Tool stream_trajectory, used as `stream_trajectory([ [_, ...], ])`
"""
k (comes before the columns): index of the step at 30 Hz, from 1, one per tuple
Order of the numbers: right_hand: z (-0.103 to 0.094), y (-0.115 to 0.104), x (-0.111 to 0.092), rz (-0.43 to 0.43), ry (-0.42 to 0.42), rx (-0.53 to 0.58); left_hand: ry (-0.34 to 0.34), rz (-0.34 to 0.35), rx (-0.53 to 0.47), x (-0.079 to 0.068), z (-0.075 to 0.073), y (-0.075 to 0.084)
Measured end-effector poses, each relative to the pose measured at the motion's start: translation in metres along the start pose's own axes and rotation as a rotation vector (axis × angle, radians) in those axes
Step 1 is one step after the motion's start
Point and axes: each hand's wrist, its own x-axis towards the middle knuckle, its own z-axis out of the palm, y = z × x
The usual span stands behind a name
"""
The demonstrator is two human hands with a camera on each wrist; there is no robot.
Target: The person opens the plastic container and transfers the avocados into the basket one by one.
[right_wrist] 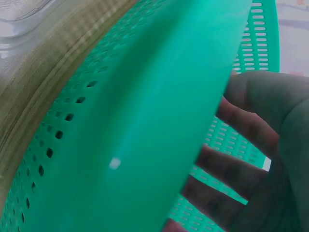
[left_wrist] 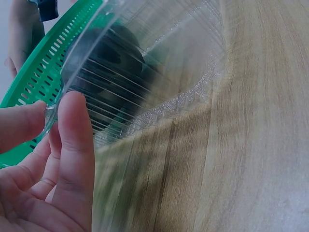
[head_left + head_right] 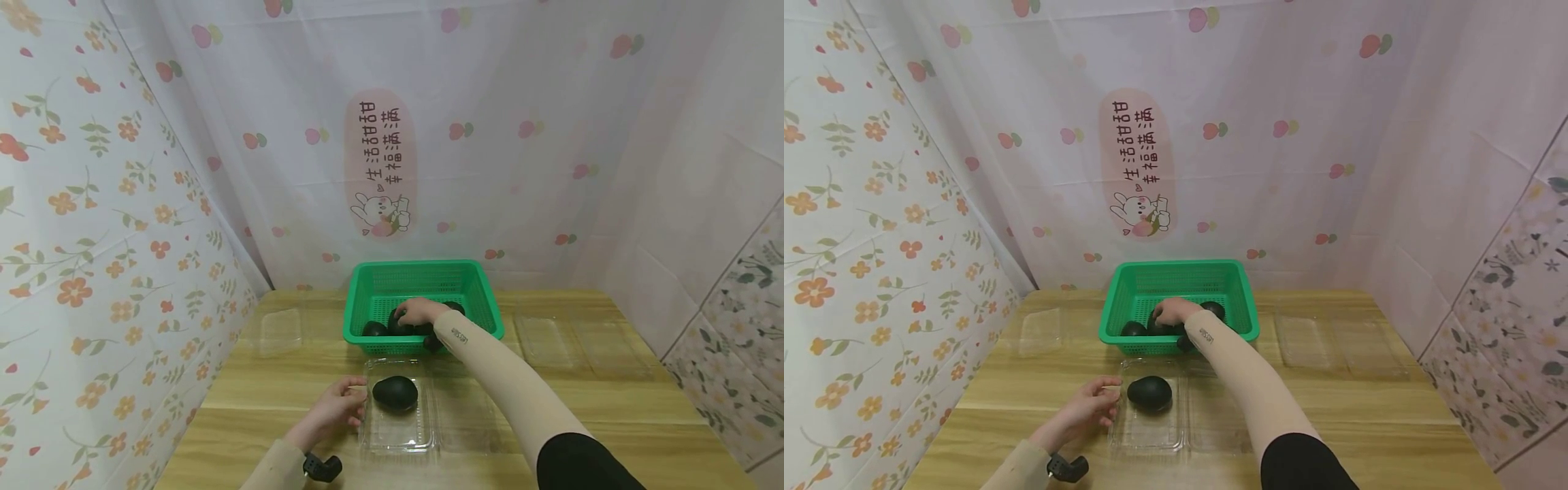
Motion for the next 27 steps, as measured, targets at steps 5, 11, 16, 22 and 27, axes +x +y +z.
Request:
stream_trajectory([
  [5, -0.0015, 0.0, -0.0008, -0.002, 0.0, -0.001, -0.004, 0.009, -0.005, -0.0004, 0.0008, 0.0003],
  [11, -0.001, 0.0036, -0.0015, -0.011, -0.003, 0.004, 0.006, -0.004, -0.001, -0.0006, 0.0012, 0.0009],
  [16, -0.0012, 0.0071, -0.0036, -0.016, 0.0, 0.013, -0.001, -0.007, -0.005, 0.0005, 0.0016, 0.0007],
  [22, -0.0016, 0.0088, -0.005, -0.014, -0.001, 0.013, -0.007, -0.006, -0.012, 0.0019, 0.0011, -0.0014],
  [27, -0.0051, 0.007, -0.0045, -0.015, -0.004, 0.001, -0.007, -0.005, -0.029, 0.0017, -0.0012, -0.0031],
])
